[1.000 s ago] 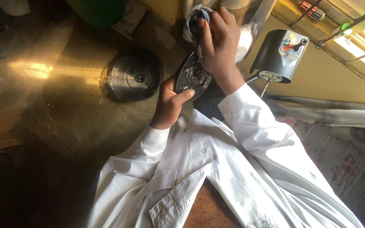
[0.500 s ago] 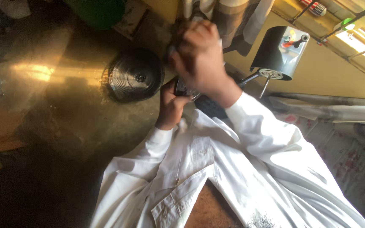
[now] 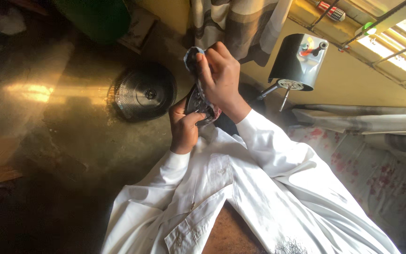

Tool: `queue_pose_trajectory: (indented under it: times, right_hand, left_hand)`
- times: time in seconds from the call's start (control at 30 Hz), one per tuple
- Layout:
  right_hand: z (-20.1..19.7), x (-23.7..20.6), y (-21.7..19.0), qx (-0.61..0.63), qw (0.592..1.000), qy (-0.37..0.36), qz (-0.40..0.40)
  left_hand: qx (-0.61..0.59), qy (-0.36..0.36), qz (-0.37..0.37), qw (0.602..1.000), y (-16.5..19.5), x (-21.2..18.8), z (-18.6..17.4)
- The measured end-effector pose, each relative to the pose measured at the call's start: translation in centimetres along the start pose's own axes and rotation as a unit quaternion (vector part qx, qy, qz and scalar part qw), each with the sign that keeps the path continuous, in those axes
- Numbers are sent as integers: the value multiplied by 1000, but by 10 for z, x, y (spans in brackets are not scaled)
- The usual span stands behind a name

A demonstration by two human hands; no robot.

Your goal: The person wipes the metal housing of a wall-mounted fan motor and its round blade guard with a checkered cloth, turning the guard to clean both sides. They then hang the cloth on the window grille, pick up a red-handled screwdriver, and work it against the fan motor assembly, appearing to loosen or tighten its parts.

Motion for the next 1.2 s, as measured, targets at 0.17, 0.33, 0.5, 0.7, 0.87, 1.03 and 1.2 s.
queue_pose_trajectory:
  times: [0.17,0.33,0.5,0.7,0.87,1.03,1.2]
  right_hand:
    - [-11,-10,69,96,974,105,177]
    - [-1,-31,105,210,924,127,294]
    - [17,-38,107,428,836,99,329]
    - [-29,-19,100,296,900,142,288]
    - [-26,-8,8,-26,999,-20,31]
    - [-15,-7,-43,2,988,-73,-138]
    - [-13,3,-3,40,996,-50,63]
  left_hand:
    - [-6,32,8,999,-4,-1,-8]
    - [-79,48,62,994,11,5,-19]
    - [-5,23,74,997,23,6,-6]
    - [130,-73,37,988,17,5,11]
    - [178,-87,-47,979,-12,14,-7]
    - [222,-24,-28,974,-14,17,-29]
    - [173,27,21,984,-3,11,-32]
Point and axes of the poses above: each hand's wrist, its own x-axis towards the middle knuckle, its own z-axis out of the palm, y = z × x, the point moved 10 cm from there along x, towards the middle knuckle, and after that the axes turned 7 degrees about x, right-handed, at the moved point
